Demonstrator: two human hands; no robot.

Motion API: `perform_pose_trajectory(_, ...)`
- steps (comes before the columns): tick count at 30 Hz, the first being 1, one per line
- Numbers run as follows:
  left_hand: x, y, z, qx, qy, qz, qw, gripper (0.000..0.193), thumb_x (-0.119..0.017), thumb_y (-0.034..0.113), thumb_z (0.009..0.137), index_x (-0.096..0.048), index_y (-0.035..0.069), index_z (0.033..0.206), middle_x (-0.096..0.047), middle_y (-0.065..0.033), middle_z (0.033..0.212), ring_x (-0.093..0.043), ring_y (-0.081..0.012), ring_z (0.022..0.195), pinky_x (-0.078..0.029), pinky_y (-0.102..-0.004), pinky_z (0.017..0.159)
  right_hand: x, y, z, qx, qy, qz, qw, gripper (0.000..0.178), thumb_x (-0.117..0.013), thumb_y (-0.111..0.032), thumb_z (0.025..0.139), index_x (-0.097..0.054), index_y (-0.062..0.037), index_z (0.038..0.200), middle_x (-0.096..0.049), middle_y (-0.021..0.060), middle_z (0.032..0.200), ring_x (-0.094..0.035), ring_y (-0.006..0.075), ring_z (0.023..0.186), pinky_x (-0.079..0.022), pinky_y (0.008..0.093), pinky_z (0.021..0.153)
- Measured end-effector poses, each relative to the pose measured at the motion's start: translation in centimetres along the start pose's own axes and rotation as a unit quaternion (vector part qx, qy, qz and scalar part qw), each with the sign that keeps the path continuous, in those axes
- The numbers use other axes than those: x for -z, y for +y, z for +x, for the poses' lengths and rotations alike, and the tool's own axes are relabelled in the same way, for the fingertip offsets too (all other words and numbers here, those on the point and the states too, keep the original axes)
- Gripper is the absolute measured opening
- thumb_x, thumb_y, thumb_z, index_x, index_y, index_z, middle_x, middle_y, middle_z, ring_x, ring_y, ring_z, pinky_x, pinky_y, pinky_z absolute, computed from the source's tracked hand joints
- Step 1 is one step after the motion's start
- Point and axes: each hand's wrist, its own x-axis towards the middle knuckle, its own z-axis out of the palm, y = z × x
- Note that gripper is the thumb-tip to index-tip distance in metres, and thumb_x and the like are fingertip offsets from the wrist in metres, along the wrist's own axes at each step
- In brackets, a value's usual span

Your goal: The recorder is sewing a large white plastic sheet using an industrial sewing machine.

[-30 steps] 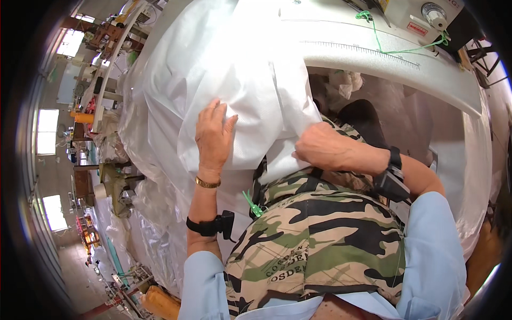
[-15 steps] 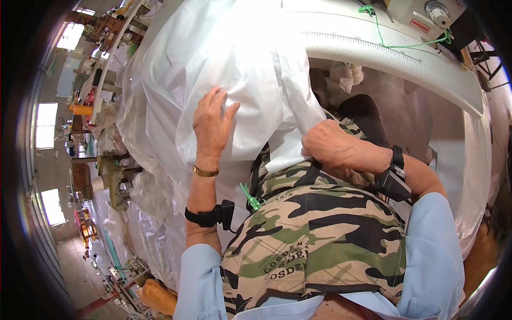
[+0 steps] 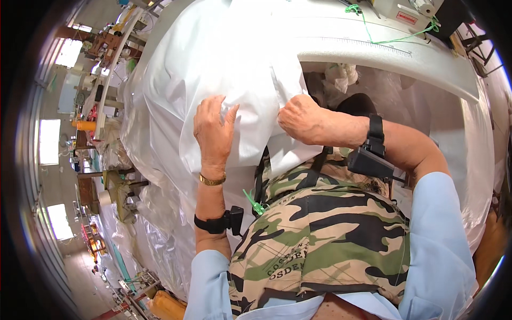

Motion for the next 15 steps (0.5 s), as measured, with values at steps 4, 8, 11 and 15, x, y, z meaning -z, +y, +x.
perform_pose_trajectory(4, 0.7, 1.7, 0.3, 0.002, 0.014, -0.03, 0.999, 0.032, -0.069, 0.025, 0.087, -0.064, 0.002, 0.108, -0.063, -0.0122, 0.105, -0.059, -0.0295, 0.098, -0.046, -0.0398, 0.084, 1.6, 1.0, -0.8, 0.02, -0.109, -0.039, 0.993, 0.014, -0.065, -0.013, 0.075, -0.075, -0.006, 0.08, -0.073, 0.011, 0.081, -0.071, 0.0235, 0.074, -0.055, 0.0348, 0.061)
perform_pose_trajectory(8, 1.0, 2.2, -0.1, 0.014, -0.003, -0.052, 0.999, 0.031, -0.07, 0.024, 0.086, -0.065, 0.001, 0.107, -0.063, -0.0122, 0.104, -0.059, -0.0292, 0.098, -0.045, -0.0387, 0.083, 1.6, 0.7, -2.6, 0.049, -0.155, -0.022, 0.986, 0.016, -0.064, -0.013, 0.077, -0.075, -0.0039, 0.084, -0.073, 0.0128, 0.087, -0.071, 0.0246, 0.08, -0.055, 0.036, 0.066)
perform_pose_trajectory(11, 0.9, 2.6, 0.1, -0.003, -0.012, -0.074, 0.997, 0.028, -0.07, 0.021, 0.086, -0.065, 0.002, 0.106, -0.063, -0.0123, 0.103, -0.06, -0.0285, 0.094, -0.045, -0.0382, 0.083, 2.4, 1.1, -3.6, 0.047, -0.154, 0.013, 0.987, 0.016, -0.062, -0.012, 0.078, -0.074, -0.0018, 0.083, -0.072, 0.0153, 0.084, -0.071, 0.0269, 0.08, -0.055, 0.0363, 0.068)
perform_pose_trajectory(15, 1.4, 3.7, 0.1, 0.03, -0.009, -0.116, 0.993, 0.025, -0.07, 0.017, 0.086, -0.066, 0.002, 0.106, -0.063, -0.0123, 0.103, -0.061, -0.0272, 0.087, -0.048, -0.0371, 0.078, 7.8, 0.4, -6.3, 0.117, 0.074, 0.258, 0.956, 0.014, -0.062, -0.013, 0.085, -0.06, 0.0009, 0.082, -0.062, 0.015, 0.064, -0.065, 0.0274, 0.059, -0.05, 0.039, 0.055)
